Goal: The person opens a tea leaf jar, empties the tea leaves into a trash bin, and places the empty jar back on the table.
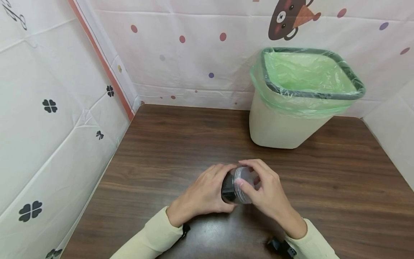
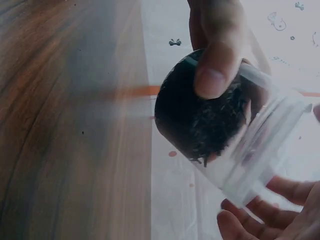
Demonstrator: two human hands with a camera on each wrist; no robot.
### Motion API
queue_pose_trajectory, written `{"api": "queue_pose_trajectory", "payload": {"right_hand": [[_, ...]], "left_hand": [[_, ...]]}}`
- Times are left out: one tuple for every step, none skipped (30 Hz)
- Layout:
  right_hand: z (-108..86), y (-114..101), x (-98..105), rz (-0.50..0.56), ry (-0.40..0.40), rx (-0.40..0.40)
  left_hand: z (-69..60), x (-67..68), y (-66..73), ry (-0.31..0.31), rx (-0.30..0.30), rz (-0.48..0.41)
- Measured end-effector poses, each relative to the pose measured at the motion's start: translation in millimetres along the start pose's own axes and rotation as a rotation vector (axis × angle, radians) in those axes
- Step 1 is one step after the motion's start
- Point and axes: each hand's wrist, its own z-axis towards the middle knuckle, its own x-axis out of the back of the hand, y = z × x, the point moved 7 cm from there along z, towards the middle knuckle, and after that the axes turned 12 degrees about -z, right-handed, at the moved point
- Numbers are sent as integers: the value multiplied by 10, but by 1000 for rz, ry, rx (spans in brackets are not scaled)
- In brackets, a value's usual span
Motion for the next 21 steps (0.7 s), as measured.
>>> {"api": "queue_pose_trajectory", "payload": {"right_hand": [[1, 14, 3, -10, 3, -24], [1, 27, 6, -18, 3, -50], [0, 42, 7, -22, 0, -79], [0, 52, 6, -29, -4, -104], [-1, 60, 4, -37, -11, -127], [-3, 69, -1, -44, -22, -149], [-4, 74, -5, -52, -35, -168], [-4, 77, -11, -57, -49, -184], [-4, 81, -18, -66, -63, -199], [-4, 83, -25, -79, -78, -212], [-3, 87, -31, -92, -92, -223], [-1, 89, -38, -105, -107, -232], [0, 91, -48, -116, -123, -242], [2, 97, -59, -126, -139, -252], [4, 101, -69, -136, -153, -261], [6, 104, -78, -140, -165, -269], [8, 106, -87, -145, -173, -274], [9, 109, -94, -147, -177, -277], [11, 109, -97, -150, -176, -277], [14, 110, -96, -153, -171, -274], [16, 107, -94, -154, -165, -270]], "left_hand": [[-3, 2, 2, 3, 1, 12], [-4, 3, 6, 6, 0, 22], [-8, 5, 10, 9, -3, 31], [-12, 6, 14, 12, -6, 40], [-15, 7, 17, 16, -9, 50], [-17, 8, 19, 19, -13, 59], [-19, 7, 22, 21, -17, 70], [-21, 7, 24, 24, -22, 80], [-23, 6, 25, 25, -26, 92], [-24, 5, 26, 27, -30, 104], [-24, 3, 27, 28, -35, 118], [-24, 2, 30, 29, -40, 131], [-24, 2, 33, 30, -46, 144], [-24, 1, 36, 31, -51, 156], [-24, 2, 38, 33, -55, 166], [-26, 1, 39, 34, -58, 173], [-26, 3, 43, 35, -61, 179], [-26, 5, 44, 35, -62, 182], [-28, 5, 44, 35, -62, 184], [-30, 4, 42, 34, -61, 184], [-32, 5, 40, 32, -59, 184]]}}
